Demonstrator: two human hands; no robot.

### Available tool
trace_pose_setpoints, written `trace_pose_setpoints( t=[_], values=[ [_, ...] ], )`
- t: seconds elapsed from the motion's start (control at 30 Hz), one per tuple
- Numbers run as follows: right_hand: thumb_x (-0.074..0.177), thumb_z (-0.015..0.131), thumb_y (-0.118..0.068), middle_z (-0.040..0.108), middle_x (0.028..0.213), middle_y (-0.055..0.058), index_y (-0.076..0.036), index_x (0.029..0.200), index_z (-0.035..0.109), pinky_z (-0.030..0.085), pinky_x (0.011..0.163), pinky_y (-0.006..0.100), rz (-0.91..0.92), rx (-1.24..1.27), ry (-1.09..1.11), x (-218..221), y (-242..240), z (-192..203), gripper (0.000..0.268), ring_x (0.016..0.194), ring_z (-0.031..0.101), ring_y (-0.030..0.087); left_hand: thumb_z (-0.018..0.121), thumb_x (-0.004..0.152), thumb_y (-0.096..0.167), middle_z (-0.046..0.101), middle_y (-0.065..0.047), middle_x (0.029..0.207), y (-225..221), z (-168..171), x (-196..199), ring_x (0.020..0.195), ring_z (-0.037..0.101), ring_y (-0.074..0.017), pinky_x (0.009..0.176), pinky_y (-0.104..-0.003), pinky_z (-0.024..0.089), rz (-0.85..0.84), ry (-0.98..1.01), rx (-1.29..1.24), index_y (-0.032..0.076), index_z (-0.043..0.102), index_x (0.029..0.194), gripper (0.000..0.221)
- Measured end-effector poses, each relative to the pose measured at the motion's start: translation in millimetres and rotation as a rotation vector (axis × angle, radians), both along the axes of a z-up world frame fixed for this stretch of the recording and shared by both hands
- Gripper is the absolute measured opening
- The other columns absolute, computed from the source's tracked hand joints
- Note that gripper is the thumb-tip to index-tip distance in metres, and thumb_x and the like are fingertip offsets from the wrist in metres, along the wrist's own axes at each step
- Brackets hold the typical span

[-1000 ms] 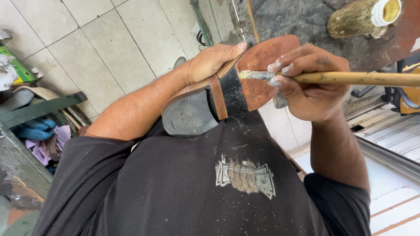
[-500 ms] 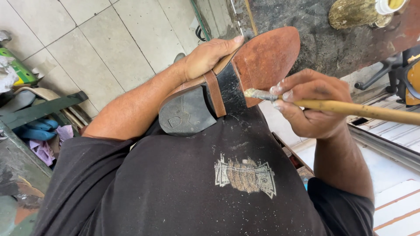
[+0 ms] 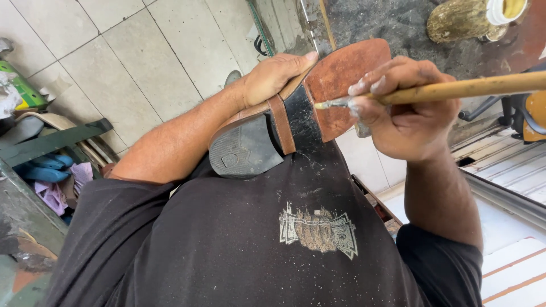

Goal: Applying adhesive to a shoe sole and a replacement part using a brush at a workbench

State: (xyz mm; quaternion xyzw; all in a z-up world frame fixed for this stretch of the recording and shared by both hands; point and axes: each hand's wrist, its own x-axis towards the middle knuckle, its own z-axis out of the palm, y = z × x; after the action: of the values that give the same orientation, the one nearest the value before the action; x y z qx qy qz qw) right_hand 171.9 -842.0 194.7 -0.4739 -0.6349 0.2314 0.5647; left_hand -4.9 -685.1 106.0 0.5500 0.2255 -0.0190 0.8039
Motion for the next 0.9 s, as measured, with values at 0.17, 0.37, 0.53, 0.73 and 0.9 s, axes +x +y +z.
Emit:
trace_pose_setpoints(
  t=[0.17, 0.37, 0.53, 0.73, 0.9],
  values=[
    [0.097, 0.076, 0.000, 0.065, 0.087, 0.019, 0.002, 0.101, 0.054, 0.062, 0.075, 0.037, -0.009, 0.034, -0.019, -1.1, 20.2, 1.2, 0.023, 0.083, 0.072, 0.028, 0.036, 0.098, 0.057, 0.081, 0.001, 0.096, 2.3, -2.6, 1.0, 0.089, 0.077, -0.0110, 0.095, -0.025, 0.060, -0.051, -0.017, 0.090, 0.015, 0.079, 0.106, 0.061],
    [0.104, 0.077, -0.004, 0.059, 0.096, 0.019, 0.002, 0.106, 0.052, 0.062, 0.079, 0.040, -0.092, -0.015, -0.136, 3.3, 32.7, 6.8, 0.025, 0.085, 0.071, 0.032, 0.038, 0.101, 0.052, 0.079, 0.001, 0.099, 0.5, -14.4, 2.6, 0.094, 0.073, -0.0072, 0.098, -0.022, 0.056, -0.025, -0.061, 0.101, 0.012, 0.079, 0.108, 0.058],
    [0.109, 0.071, -0.002, 0.059, 0.096, 0.018, 0.002, 0.108, 0.054, 0.063, 0.074, 0.039, -0.084, 0.106, -0.173, 17.2, 44.5, 1.8, 0.018, 0.083, 0.071, 0.031, 0.034, 0.106, 0.049, 0.055, 0.002, 0.084, 0.8, -20.2, 1.3, 0.080, 0.055, -0.0106, 0.085, -0.026, 0.051, -0.056, -0.119, 0.195, 0.012, 0.075, 0.105, 0.055],
    [0.098, 0.077, -0.004, 0.062, 0.091, 0.020, 0.002, 0.101, 0.053, 0.063, 0.068, 0.036, 0.035, 0.059, -0.034, 7.9, 38.2, 7.0, 0.025, 0.080, 0.072, 0.030, 0.039, 0.102, 0.054, 0.062, 0.005, 0.071, 1.2, -14.9, 0.8, 0.068, 0.059, -0.0079, 0.080, -0.025, 0.054, -0.036, -0.039, 0.079, 0.016, 0.075, 0.088, 0.054],
    [0.098, 0.075, -0.001, 0.061, 0.090, 0.023, 0.002, 0.099, 0.049, 0.066, 0.068, 0.040, 0.054, 0.057, 0.008, 0.0, 37.3, 14.1, 0.026, 0.080, 0.071, 0.030, 0.038, 0.106, 0.052, 0.050, 0.007, 0.066, 1.4, -16.0, 0.5, 0.066, 0.049, -0.0047, 0.078, -0.023, 0.052, -0.036, -0.088, 0.150, 0.018, 0.060, 0.072, 0.053]
  ],
)
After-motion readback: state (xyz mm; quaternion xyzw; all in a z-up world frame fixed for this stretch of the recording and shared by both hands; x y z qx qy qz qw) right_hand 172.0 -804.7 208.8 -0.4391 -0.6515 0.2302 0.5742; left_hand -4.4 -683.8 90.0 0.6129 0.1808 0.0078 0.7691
